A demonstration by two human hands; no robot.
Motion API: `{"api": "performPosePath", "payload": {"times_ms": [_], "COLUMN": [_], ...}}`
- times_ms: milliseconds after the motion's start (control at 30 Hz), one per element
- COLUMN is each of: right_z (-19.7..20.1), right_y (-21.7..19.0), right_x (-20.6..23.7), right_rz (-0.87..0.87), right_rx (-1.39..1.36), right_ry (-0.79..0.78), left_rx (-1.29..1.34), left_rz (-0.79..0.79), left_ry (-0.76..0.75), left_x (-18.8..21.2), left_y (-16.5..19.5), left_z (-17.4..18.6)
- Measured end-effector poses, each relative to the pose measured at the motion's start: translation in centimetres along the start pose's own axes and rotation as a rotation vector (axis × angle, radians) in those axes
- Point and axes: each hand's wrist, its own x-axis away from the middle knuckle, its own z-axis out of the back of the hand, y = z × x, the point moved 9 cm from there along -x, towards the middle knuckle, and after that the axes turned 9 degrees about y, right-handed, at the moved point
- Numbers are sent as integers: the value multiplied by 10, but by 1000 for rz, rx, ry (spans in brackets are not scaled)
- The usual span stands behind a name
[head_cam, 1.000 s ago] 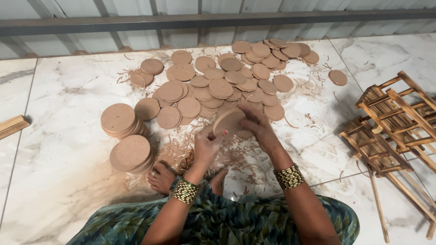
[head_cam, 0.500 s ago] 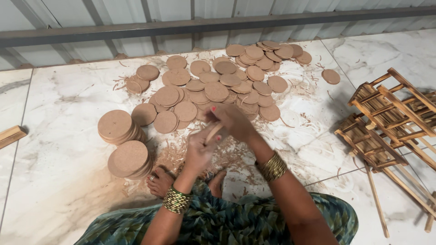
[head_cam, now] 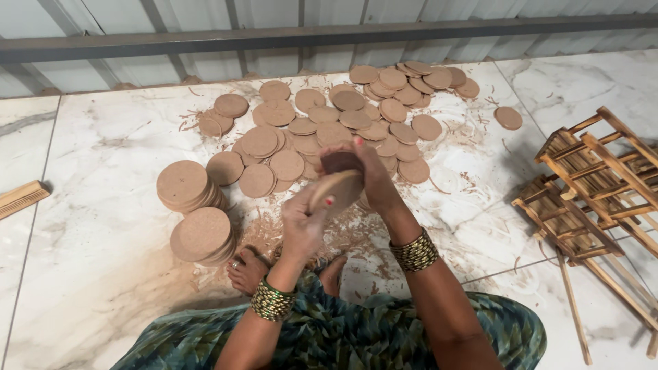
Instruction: The person sits on the floor and repeatedly picks up circular wooden pieces, rubbing their edges and surfaces by hand to smooth them. The person places each piece back into a pile after handling it.
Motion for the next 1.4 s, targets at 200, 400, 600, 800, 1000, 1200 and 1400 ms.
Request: {"api": "performPosePath", "payload": {"times_ms": [200, 400, 600, 800, 1000, 1200, 1400], "right_z": [26, 9, 10, -9, -52, -16, -35], "right_y": [15, -8, -43, -52, -57, -16, -77], "right_x": [25, 39, 10, 28, 3, -58, 9], "right_rz": [99, 285, 414, 562, 812, 165, 717], "right_rx": [26, 444, 768, 540, 1036, 46, 571], "right_ry": [319, 182, 129, 617, 544, -92, 573], "left_rx": [582, 36, -261, 115, 48, 213, 613], "left_rz": [131, 183, 230, 215, 0, 173, 332], "left_ry": [181, -245, -496, -291, -216, -68, -20], "left_x": [-12, -45, -78, -76, -66, -73, -66], "left_y": [-4, 20, 0, -26, -19, -27, -43], "left_z": [12, 2, 8, 3, 2, 16, 9]}}
